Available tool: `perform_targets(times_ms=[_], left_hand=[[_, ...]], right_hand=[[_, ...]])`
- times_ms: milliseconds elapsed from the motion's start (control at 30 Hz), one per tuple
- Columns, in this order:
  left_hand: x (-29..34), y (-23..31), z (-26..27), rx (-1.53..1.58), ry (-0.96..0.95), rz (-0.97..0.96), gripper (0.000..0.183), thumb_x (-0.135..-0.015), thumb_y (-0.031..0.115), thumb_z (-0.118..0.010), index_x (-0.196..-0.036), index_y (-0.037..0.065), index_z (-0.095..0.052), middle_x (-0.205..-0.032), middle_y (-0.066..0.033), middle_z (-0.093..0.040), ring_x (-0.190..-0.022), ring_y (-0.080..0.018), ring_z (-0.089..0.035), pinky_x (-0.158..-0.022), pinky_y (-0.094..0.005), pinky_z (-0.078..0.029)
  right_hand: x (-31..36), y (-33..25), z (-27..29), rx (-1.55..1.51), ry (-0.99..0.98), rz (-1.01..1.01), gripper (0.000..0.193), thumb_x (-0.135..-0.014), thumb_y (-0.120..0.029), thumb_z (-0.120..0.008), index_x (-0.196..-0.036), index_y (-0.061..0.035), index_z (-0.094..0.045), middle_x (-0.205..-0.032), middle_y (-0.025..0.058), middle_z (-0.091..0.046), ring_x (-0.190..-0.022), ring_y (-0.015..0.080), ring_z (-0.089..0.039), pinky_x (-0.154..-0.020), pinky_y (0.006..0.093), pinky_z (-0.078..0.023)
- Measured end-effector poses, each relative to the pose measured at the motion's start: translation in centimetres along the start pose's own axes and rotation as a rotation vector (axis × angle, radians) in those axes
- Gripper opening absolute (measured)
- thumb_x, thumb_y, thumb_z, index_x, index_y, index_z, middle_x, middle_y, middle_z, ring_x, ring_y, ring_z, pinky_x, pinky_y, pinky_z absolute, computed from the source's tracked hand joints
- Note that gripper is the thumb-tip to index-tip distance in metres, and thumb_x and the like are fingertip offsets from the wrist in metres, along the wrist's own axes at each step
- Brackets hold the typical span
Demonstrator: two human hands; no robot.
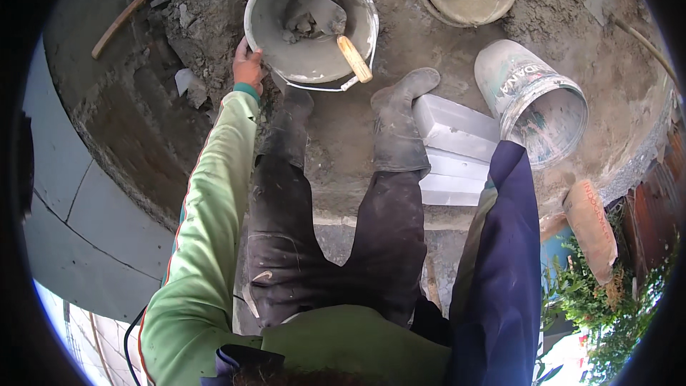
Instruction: The person applies mortar to the edge of lightweight concrete blocks using a trowel and then places a block onto a wall.
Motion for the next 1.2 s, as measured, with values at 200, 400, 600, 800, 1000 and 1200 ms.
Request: perform_targets(times_ms=[200, 400, 600, 800, 1000, 1200], left_hand=[[4.3, 0.8, -3.0, 0.021, 0.011, -0.085, 0.047, -0.094, 0.001, -0.050, -0.141, 0.007, -0.043, -0.123, -0.0074, -0.057, -0.106, -0.0166, -0.056, -0.089, -0.0332, -0.048], [7.7, -0.4, -4.8, 0.101, 0.017, 0.101, 0.051, -0.093, -0.002, -0.048, -0.143, 0.004, -0.039, -0.133, -0.0121, -0.054, -0.112, -0.0193, -0.056, -0.091, -0.0318, -0.049], [8.8, -0.1, -6.9, 0.148, -0.168, 0.062, 0.080, -0.089, -0.007, -0.048, -0.155, 0.015, -0.008, -0.146, -0.0142, -0.037, -0.112, -0.0228, -0.057, -0.074, -0.0307, -0.058], [7.6, -1.6, -6.6, 0.152, -0.218, 0.078, 0.081, -0.088, -0.007, -0.050, -0.154, 0.017, -0.009, -0.145, -0.0152, -0.037, -0.111, -0.0233, -0.058, -0.069, -0.0285, -0.059], [5.6, -0.9, -5.8, 0.268, -0.283, 0.120, 0.081, -0.088, -0.007, -0.052, -0.154, 0.016, -0.012, -0.137, -0.0138, -0.046, -0.103, -0.0206, -0.061, -0.067, -0.0274, -0.060], [6.3, 0.3, -7.4, 0.386, -0.278, 0.182, 0.084, -0.086, -0.007, -0.054, -0.154, 0.014, -0.010, -0.134, -0.0154, -0.047, -0.094, -0.0203, -0.064, -0.065, -0.0294, -0.060]], right_hand=[[35.4, 9.5, -23.6, 1.292, -0.917, 1.643, 0.050, -0.083, -0.020, -0.066, -0.130, -0.0066, -0.053, -0.130, 0.0128, -0.052, -0.122, 0.0282, -0.048, -0.099, 0.0453, -0.037], [30.7, 19.6, -35.2, 2.063, -0.990, 1.767, 0.030, -0.092, -0.019, -0.049, -0.118, -0.0065, -0.058, -0.121, 0.0134, -0.058, -0.097, 0.0300, -0.064, -0.083, 0.0430, -0.044], [33.5, 15.9, -36.1, 2.029, -0.800, 1.687, 0.024, -0.092, -0.016, -0.050, -0.110, -0.0044, -0.059, -0.101, 0.0156, -0.064, -0.092, 0.0328, -0.068, -0.074, 0.0443, -0.056], [30.6, 25.0, -34.8, 1.933, -1.094, 0.794, 0.038, -0.097, -0.030, -0.046, -0.117, 0.0000, -0.058, -0.116, 0.0254, -0.063, -0.107, 0.0410, -0.062, -0.084, 0.0456, -0.052], [36.7, 25.4, -34.0, 2.061, -1.363, 1.158, 0.035, -0.096, -0.026, -0.048, -0.116, -0.0004, -0.059, -0.113, 0.0224, -0.064, -0.091, 0.0389, -0.067, -0.075, 0.0442, -0.054], [38.6, 16.0, -37.9, 2.136, -0.852, 1.617, 0.025, -0.091, -0.013, -0.047, -0.110, -0.0024, -0.059, -0.094, 0.0203, -0.067, -0.088, 0.0365, -0.068, -0.072, 0.0462, -0.056]])
Point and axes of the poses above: each hand's wrist, its own x-axis away from the middle knuckle, its own z-axis out of the back of the hand, y = z × x, the point moved 9 cm from there along -x, towards the middle knuckle
